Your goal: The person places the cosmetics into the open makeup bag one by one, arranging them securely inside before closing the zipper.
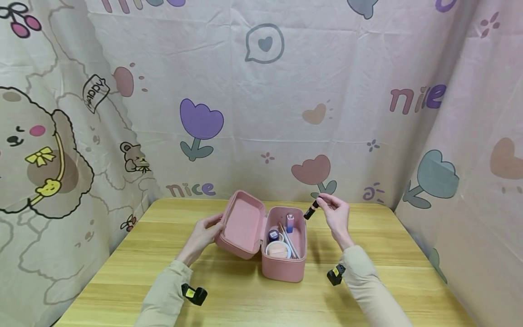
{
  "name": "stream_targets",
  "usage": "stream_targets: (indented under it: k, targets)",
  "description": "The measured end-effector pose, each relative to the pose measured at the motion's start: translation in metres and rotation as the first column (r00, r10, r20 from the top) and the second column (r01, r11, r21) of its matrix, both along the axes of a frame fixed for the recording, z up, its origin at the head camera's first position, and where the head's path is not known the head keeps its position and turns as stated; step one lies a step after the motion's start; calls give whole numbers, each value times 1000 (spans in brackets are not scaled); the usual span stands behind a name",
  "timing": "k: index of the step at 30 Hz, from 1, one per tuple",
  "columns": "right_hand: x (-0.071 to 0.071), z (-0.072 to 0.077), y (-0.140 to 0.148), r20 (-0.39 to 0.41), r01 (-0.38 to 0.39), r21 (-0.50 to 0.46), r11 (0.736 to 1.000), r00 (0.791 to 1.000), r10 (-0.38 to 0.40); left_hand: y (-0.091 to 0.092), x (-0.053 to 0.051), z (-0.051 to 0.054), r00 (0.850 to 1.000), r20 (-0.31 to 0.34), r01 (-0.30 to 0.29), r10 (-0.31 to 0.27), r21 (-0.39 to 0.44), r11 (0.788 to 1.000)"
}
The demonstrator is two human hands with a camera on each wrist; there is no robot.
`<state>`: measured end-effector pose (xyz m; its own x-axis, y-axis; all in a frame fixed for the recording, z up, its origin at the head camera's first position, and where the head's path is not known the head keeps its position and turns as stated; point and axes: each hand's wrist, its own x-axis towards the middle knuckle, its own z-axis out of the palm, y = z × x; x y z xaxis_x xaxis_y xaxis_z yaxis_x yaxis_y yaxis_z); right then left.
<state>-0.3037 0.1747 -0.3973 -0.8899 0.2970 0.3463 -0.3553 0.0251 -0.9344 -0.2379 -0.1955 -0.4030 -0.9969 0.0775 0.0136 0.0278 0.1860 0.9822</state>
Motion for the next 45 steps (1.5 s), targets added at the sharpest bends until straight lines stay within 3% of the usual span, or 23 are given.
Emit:
stream_targets:
  k: [4, 8, 15, 31, 35, 41, 45]
  targets:
    - [1, 4, -5, 45, -48, 82, 996, 998, 44, 0, 0, 0, 1000, 8, -5, 5, 2, 1000]
    - [4, 7, -10, 59, -81, 222, 972, 996, 69, -1, 0, -1, 1000, 9, -2, 2, 4, 1000]
    - [-3, -2, -12, 57, -129, 463, 877, 992, 116, -1, 0, -1, 1000, 5, 1, -1, 6, 1000]
    - [-8, -10, -23, 147, -303, 649, 698, 950, 276, -2, -1, -2, 1000, 4, 4, -4, 7, 1000]
    - [-10, -13, -25, 156, -300, 703, 645, 950, 272, -2, 0, -2, 1000, 4, 2, -2, 10, 1000]
    - [-12, -19, -30, 120, -215, 804, 555, 972, 202, -2, 0, -2, 1000, 2, 1, -1, 12, 1000]
    - [-11, -23, -32, 97, -184, 827, 532, 978, 186, -2, 0, -2, 1000, 0, 2, -2, 11, 1000]
